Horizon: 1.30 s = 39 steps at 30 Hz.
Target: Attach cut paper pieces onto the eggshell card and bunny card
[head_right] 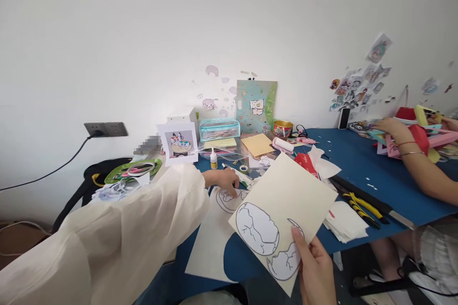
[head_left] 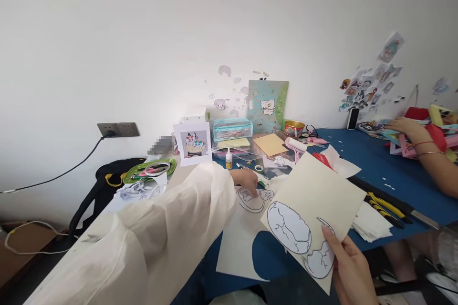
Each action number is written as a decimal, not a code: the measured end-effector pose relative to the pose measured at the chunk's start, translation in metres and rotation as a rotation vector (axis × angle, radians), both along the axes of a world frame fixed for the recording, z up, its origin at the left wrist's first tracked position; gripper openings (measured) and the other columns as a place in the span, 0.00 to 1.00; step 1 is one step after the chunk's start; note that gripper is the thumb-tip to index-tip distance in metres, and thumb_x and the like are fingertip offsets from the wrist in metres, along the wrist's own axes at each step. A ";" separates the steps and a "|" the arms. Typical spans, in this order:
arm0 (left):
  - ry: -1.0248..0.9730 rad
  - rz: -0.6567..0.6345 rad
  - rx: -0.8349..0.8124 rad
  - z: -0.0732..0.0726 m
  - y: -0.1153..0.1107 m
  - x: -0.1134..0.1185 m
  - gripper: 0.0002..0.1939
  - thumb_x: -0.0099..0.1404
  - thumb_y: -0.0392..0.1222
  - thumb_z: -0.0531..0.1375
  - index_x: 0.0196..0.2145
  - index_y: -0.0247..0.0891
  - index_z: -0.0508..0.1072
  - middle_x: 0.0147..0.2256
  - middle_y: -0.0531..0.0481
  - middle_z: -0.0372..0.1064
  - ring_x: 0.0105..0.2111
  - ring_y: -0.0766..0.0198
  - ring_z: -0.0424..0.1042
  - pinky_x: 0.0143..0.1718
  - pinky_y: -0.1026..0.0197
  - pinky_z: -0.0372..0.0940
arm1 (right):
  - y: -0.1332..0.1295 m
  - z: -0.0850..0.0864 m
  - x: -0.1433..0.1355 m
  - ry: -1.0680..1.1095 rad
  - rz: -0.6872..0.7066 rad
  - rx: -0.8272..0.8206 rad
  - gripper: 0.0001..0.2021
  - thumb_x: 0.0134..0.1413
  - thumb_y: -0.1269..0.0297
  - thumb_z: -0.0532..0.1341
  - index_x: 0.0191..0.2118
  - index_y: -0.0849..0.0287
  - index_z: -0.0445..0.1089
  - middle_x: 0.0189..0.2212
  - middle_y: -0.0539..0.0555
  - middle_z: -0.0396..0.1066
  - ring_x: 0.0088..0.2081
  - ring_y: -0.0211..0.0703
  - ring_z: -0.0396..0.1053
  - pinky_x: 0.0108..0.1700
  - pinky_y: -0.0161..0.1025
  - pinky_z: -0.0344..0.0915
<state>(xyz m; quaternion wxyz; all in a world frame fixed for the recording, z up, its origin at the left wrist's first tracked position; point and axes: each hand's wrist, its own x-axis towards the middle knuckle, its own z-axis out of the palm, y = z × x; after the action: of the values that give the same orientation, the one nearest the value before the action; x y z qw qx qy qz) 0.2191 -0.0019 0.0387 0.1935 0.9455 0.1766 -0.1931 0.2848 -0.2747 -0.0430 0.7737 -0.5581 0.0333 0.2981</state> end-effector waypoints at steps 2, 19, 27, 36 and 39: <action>0.015 0.051 -0.042 -0.004 0.000 0.006 0.15 0.66 0.44 0.57 0.50 0.37 0.68 0.50 0.44 0.66 0.46 0.56 0.70 0.45 0.49 0.67 | 0.001 0.000 -0.001 0.001 0.006 -0.022 0.48 0.33 0.56 0.74 0.63 0.60 0.58 0.45 0.59 0.76 0.42 0.58 0.75 0.39 0.45 0.77; -0.419 0.435 -0.498 0.107 0.009 -0.073 0.06 0.56 0.35 0.66 0.33 0.36 0.74 0.30 0.50 0.73 0.27 0.65 0.71 0.29 0.61 0.68 | -0.004 0.031 -0.024 -0.101 -0.059 -0.013 0.44 0.40 0.51 0.70 0.64 0.56 0.56 0.51 0.59 0.72 0.43 0.57 0.75 0.40 0.45 0.77; -1.252 0.888 -0.720 0.048 -0.059 -0.164 0.13 0.52 0.47 0.65 0.33 0.43 0.66 0.27 0.52 0.72 0.31 0.61 0.74 0.34 0.59 0.69 | 0.027 0.060 -0.087 -0.166 -0.078 0.209 0.41 0.45 0.55 0.68 0.65 0.48 0.53 0.58 0.55 0.65 0.53 0.56 0.68 0.43 0.41 0.75; -1.623 1.080 -1.145 -0.036 -0.102 -0.164 0.18 0.53 0.50 0.65 0.36 0.49 0.61 0.43 0.53 0.71 0.46 0.65 0.72 0.42 0.66 0.69 | 0.068 0.050 -0.076 -0.352 -0.255 0.271 0.36 0.48 0.56 0.66 0.62 0.54 0.57 0.61 0.58 0.60 0.57 0.53 0.64 0.47 0.41 0.71; -1.638 1.107 -1.240 -0.036 -0.103 -0.164 0.18 0.50 0.49 0.67 0.34 0.48 0.62 0.41 0.54 0.72 0.46 0.66 0.71 0.42 0.68 0.68 | 0.079 0.029 -0.069 -0.387 -0.281 0.141 0.37 0.47 0.52 0.65 0.61 0.61 0.58 0.60 0.64 0.61 0.55 0.56 0.65 0.46 0.44 0.71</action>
<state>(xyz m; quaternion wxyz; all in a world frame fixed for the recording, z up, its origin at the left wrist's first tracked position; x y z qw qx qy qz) 0.0546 -0.1048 0.0025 0.7362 0.3247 0.2626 0.5326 0.2160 -0.1953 -0.0139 0.8366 -0.5392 -0.0591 0.0766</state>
